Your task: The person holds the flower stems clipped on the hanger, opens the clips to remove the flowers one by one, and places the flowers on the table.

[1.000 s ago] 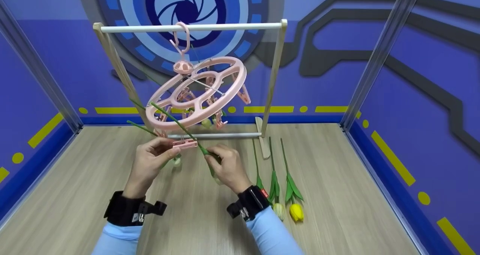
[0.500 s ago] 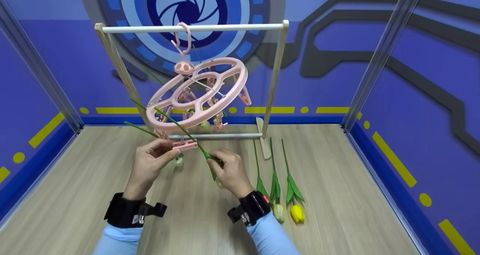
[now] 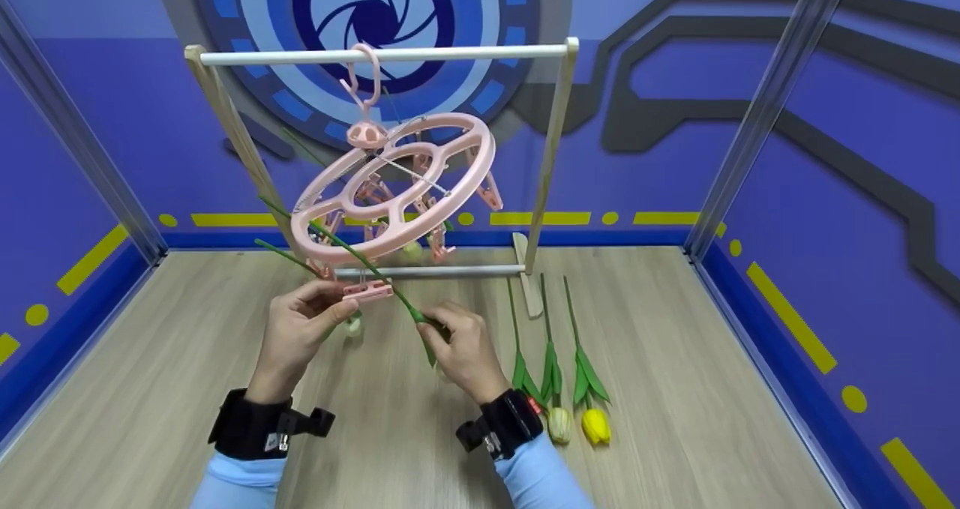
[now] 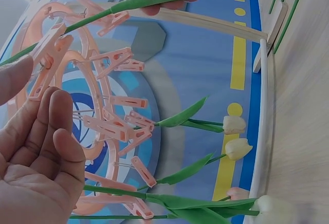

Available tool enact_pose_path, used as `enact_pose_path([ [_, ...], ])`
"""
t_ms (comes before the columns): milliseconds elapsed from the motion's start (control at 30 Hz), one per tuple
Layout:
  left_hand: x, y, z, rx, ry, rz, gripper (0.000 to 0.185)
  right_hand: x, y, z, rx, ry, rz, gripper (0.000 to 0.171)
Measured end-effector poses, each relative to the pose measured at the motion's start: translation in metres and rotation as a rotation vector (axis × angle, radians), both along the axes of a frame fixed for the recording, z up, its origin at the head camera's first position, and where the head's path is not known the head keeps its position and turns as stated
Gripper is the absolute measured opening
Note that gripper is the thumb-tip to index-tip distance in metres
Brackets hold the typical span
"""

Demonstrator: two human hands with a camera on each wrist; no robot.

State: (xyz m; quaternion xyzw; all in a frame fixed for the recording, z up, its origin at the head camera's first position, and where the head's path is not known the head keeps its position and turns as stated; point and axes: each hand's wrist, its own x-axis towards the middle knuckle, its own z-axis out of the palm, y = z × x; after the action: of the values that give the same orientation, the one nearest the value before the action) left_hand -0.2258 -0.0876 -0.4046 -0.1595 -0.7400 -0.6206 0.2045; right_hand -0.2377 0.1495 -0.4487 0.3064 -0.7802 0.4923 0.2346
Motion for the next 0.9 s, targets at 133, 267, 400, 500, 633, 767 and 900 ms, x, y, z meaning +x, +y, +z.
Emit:
enact_pose_path([
  [133, 0.000, 0.000, -0.001, 0.007, 0.017, 0.003, 0.018, 0.000, 0.000, -0.002, -0.012, 0.014, -0.009, 0.012],
  [267, 0.000, 0.000, -0.002, 0.009, 0.022, 0.003, 0.018, 0.002, 0.001, -0.004, -0.026, 0.003, -0.017, 0.014],
  [400, 0.000, 0.000, -0.003, 0.006, 0.022, 0.012, 0.018, 0.002, 0.002, -0.007, -0.029, -0.015, -0.010, 0.014],
  [500, -0.001, -0.001, -0.003, 0.010, 0.020, 0.010, 0.019, 0.001, 0.004, -0.009, -0.025, -0.021, -0.004, 0.013],
  [633, -0.001, -0.002, -0.004, 0.011, 0.016, 0.011, 0.019, 0.002, 0.006, -0.012, -0.017, -0.014, -0.012, 0.012],
  [767, 0.000, -0.002, -0.004, 0.007, 0.012, 0.018, 0.020, 0.003, 0.007, -0.014, -0.014, 0.011, -0.015, 0.012],
  [900, 0.000, -0.003, -0.005, 0.012, 0.002, 0.018, 0.021, 0.004, 0.008, -0.016, -0.017, 0.027, -0.016, 0.013],
])
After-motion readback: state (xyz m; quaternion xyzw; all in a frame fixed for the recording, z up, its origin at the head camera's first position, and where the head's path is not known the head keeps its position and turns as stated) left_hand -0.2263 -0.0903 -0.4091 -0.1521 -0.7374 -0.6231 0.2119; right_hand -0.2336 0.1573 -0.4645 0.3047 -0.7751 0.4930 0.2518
